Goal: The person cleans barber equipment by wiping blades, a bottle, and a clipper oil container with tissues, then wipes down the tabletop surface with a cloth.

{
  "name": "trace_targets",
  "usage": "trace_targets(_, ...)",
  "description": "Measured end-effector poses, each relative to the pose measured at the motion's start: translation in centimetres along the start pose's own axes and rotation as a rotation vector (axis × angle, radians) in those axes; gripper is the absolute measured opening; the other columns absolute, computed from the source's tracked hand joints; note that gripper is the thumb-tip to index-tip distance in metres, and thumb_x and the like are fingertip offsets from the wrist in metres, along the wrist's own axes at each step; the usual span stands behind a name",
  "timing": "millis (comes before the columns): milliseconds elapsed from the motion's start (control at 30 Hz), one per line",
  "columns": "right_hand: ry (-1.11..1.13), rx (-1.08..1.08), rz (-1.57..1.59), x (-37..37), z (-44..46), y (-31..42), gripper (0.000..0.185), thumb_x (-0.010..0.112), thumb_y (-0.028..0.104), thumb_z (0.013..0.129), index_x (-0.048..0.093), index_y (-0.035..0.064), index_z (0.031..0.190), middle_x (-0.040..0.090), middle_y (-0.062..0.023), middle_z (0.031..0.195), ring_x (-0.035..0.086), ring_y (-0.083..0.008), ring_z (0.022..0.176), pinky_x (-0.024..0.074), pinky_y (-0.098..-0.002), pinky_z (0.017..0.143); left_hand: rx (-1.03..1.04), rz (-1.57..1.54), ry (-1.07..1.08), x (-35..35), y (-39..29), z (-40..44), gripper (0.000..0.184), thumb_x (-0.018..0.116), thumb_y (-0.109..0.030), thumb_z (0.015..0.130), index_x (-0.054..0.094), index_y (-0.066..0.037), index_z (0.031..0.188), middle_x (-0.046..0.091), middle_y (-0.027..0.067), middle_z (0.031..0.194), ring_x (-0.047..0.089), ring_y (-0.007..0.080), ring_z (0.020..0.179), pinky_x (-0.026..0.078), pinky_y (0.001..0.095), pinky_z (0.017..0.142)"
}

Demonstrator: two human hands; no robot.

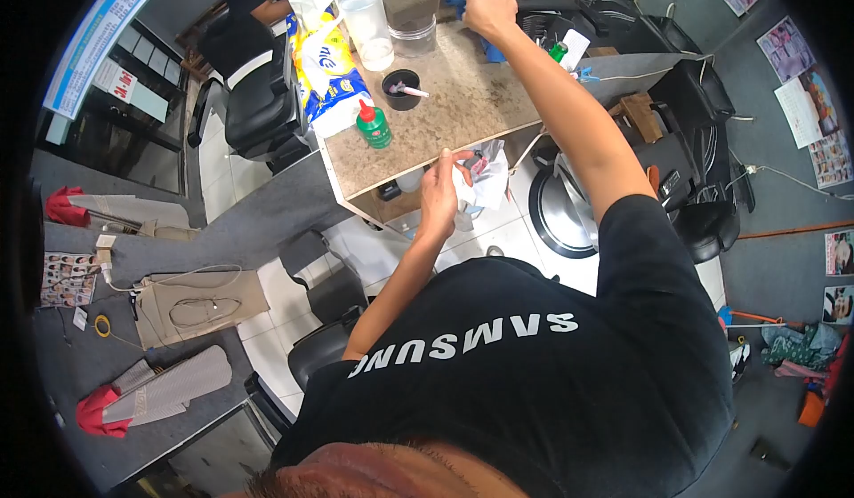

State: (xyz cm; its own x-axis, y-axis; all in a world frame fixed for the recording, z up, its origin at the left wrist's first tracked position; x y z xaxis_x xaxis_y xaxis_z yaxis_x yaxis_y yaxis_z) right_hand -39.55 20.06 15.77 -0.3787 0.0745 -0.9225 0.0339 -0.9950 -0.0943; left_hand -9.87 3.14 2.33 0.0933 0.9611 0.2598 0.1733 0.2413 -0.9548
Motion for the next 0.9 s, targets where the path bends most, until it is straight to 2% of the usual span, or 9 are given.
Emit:
trace_targets(100,-0.075,-0.181,0.045,-0.6,-1.9,2.9,0.038,0.076,0.038,0.087,0.074,0.0295,0.124,0.077,-0.0148,0.1,0.075,-0.0346,0.092,0.0609,-0.0474,0.078,0.012,-0.009,-0.009,-0.1,1.1,0.5,0.061,0.036,-0.046,0.114,0.071,0.004,0.114,0.058,0.0048,0.07,0.057,0.0153,0.08,0.045,0.0309,0.081)
trace_targets(267,-0.005,-0.148,-0.015,2.0,-0.9,1.7,0.035,0.077,0.036,0.086,0.076,0.0279,0.12,0.077,-0.0144,0.099,0.076,-0.0325,0.091,0.0613,-0.0468,0.075,0.0,-0.001,-0.013,-0.1,1.0,0.5,0.061,0.036,-0.046,0.114,0.07,0.005,0.113,0.059,0.005,0.071,0.058,0.0158,0.084,0.045,0.0316,0.084)
trace_targets(367,-0.023,-0.033,-0.033,1.2,0.0,-0.3,0.024,0.06,0.021,0.09,0.08,0.0116,0.1,0.079,-0.0146,0.096,0.078,-0.0351,0.089,0.0606,-0.0505,0.072,-0.011,-0.02,-0.018,0.0,1.0,0.2,0.061,0.036,-0.046,0.114,0.07,0.004,0.113,0.059,0.0052,0.071,0.058,0.0158,0.083,0.045,0.0317,0.084)
trace_targets(400,-0.004,-0.025,-0.064,1.0,0.4,-0.4,0.025,0.06,0.023,0.09,0.08,0.0113,0.099,0.079,-0.0151,0.097,0.078,-0.0353,0.09,0.0606,-0.0504,0.071,-0.02,-0.036,-0.023,0.0,0.9,0.3,0.061,0.036,-0.046,0.114,0.07,0.004,0.113,0.059,0.0052,0.071,0.058,0.0157,0.083,0.045,0.0317,0.084)
trace_targets(500,0.043,0.011,-0.037,-0.9,0.6,0.9,0.027,0.07,0.023,0.084,0.078,0.009,0.106,0.077,-0.018,0.097,0.077,-0.036,0.092,0.0612,-0.0498,0.076,-0.003,-0.02,0.004,-0.2,1.4,0.6,0.06,0.036,-0.045,0.114,0.07,0.004,0.113,0.06,0.0053,0.071,0.057,0.015,0.081,0.045,0.031,0.082)
trace_targets(533,0.108,-0.016,-0.041,-1.6,0.2,1.9,0.028,0.07,0.024,0.085,0.077,0.008,0.107,0.077,-0.0194,0.102,0.077,-0.0365,0.093,0.061,-0.0507,0.076,0.001,-0.02,0.008,-0.2,1.4,0.5,0.06,0.036,-0.045,0.114,0.07,0.003,0.113,0.06,0.0053,0.071,0.057,0.0147,0.08,0.044,0.0309,0.082)
trace_targets(633,0.01,-0.159,-0.001,0.8,-0.7,2.3,0.031,0.069,0.025,0.085,0.076,0.0091,0.111,0.077,-0.0196,0.101,0.077,-0.0376,0.091,0.0609,-0.0517,0.075,0.008,-0.023,0.027,-0.2,1.1,0.4,0.059,0.037,-0.046,0.114,0.07,0.003,0.113,0.061,0.0054,0.071,0.055,0.014,0.077,0.044,0.0304,0.08)
trace_targets(767,0.041,0.066,-0.056,2.0,-0.3,-0.6,0.032,0.071,0.029,0.088,0.073,0.0169,0.117,0.076,-0.0187,0.103,0.075,-0.0394,0.094,0.0609,-0.0525,0.077,0.0,-0.038,0.021,-0.1,0.6,0.2,0.059,0.038,-0.047,0.114,0.07,0.003,0.113,0.061,0.0051,0.071,0.054,0.013,0.074,0.044,0.0299,0.079)
trace_targets(900,0.064,-0.086,0.109,1.6,-2.8,1.0,0.039,0.067,0.027,0.09,0.071,0.0198,0.129,0.076,-0.0164,0.111,0.073,-0.0372,0.103,0.0602,-0.0506,0.083,0.055,-0.011,0.01,-0.1,0.9,0.5,0.06,0.038,-0.047,0.113,0.071,0.003,0.114,0.061,0.0039,0.07,0.053,0.0122,0.073,0.044,0.029,0.077)
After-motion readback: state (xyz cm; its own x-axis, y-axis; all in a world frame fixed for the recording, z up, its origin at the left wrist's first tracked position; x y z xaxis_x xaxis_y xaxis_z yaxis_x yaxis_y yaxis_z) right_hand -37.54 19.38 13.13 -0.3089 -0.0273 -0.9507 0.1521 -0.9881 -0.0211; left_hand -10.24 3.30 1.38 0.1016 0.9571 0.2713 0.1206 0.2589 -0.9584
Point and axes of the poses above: each hand's wrist, its own z-axis towards the middle knuckle, its own x-axis out of the palm, y = z × x, the point moved 6 cm from there along z, towards the middle knuckle
